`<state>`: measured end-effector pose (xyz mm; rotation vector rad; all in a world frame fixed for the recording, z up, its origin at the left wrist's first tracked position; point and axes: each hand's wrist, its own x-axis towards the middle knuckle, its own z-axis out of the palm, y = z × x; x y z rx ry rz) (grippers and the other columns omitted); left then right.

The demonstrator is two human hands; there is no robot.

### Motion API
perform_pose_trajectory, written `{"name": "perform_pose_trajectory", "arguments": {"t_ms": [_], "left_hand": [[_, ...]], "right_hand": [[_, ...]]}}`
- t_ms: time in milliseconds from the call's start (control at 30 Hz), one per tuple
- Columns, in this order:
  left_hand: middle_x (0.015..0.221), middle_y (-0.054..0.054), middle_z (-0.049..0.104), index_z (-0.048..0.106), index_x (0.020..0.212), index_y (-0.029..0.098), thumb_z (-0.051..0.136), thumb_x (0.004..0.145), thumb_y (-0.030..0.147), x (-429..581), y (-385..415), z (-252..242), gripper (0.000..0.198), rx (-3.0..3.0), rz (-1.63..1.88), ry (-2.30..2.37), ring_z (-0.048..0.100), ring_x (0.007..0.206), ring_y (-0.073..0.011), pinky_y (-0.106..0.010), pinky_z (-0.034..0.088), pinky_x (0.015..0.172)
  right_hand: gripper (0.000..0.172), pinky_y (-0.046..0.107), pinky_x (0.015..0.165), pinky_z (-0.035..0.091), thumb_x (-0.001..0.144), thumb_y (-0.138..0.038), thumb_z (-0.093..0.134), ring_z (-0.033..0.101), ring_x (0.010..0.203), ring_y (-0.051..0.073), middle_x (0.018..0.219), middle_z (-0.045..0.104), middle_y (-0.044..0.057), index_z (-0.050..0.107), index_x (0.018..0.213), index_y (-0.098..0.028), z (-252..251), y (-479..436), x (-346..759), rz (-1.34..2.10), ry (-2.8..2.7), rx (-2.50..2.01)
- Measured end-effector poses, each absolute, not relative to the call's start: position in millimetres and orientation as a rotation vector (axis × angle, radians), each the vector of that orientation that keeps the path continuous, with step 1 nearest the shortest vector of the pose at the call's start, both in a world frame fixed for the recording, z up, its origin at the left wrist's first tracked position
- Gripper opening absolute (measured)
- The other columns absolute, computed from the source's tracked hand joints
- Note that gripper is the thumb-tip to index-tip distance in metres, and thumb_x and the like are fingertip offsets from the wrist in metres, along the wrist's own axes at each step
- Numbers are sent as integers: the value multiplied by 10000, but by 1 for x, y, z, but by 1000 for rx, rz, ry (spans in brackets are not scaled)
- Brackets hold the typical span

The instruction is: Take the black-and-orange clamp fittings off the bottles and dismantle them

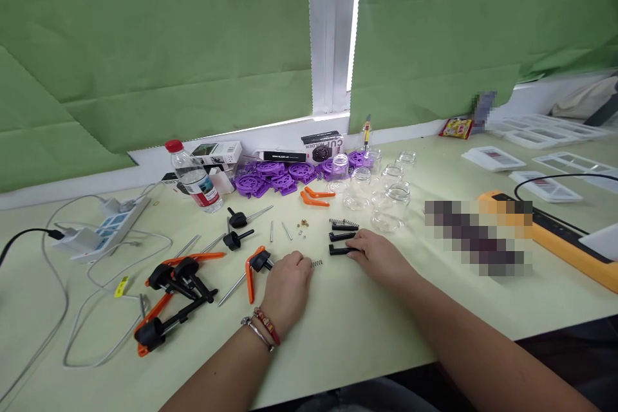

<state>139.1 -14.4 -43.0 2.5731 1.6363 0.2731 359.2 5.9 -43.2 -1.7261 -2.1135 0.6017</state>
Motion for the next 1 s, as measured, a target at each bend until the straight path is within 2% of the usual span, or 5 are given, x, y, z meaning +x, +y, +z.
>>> {"name": "perform_pose_trajectory", "arguments": {"t_ms": [300, 467, 667, 867, 1000], "left_hand": [[899, -55, 599, 587, 965, 195, 398, 893, 210, 135, -15, -40, 203, 2464, 343, 1643, 568, 869, -196, -290, 427, 731], [900, -55, 596, 592, 947, 190, 426, 878, 207, 133, -14, -37, 181, 2440, 364, 1645, 564, 873, -196, -294, 428, 751], [837, -58, 576, 599, 799, 180, 334, 917, 207, 134, -11, -44, 291, 2521, 345, 1639, 549, 776, -179, -289, 419, 693], [838, -60, 566, 597, 821, 182, 340, 908, 180, 133, -11, -47, 272, 2512, 385, 1648, 545, 780, -185, -304, 425, 703], [867, -69, 563, 591, 852, 180, 351, 883, 130, 132, -11, -46, 247, 2527, 393, 1662, 531, 794, -194, -323, 430, 716]], "right_hand": [[255, 276, 731, 464, 864, -222, 458, 583, 823, 143, 1059, 565, 34, 658, 1021, -238, -43, -6, 347, 483, -2115, -1633], [257, 256, 751, 447, 868, -186, 445, 582, 858, 138, 1091, 580, 33, 652, 1017, -221, -39, -9, 328, 515, -2286, -1494], [241, 265, 728, 402, 808, -87, 458, 557, 845, 164, 943, 605, 49, 629, 951, -180, -37, 4, 294, 292, -2692, -1326], [207, 259, 666, 371, 761, -52, 469, 543, 820, 169, 869, 596, 56, 623, 846, -161, -35, 21, 289, 177, -2816, -1255], [204, 247, 643, 361, 825, -121, 459, 559, 809, 165, 851, 612, 52, 650, 868, -176, -30, 33, 294, 269, -2817, -1221]]}}
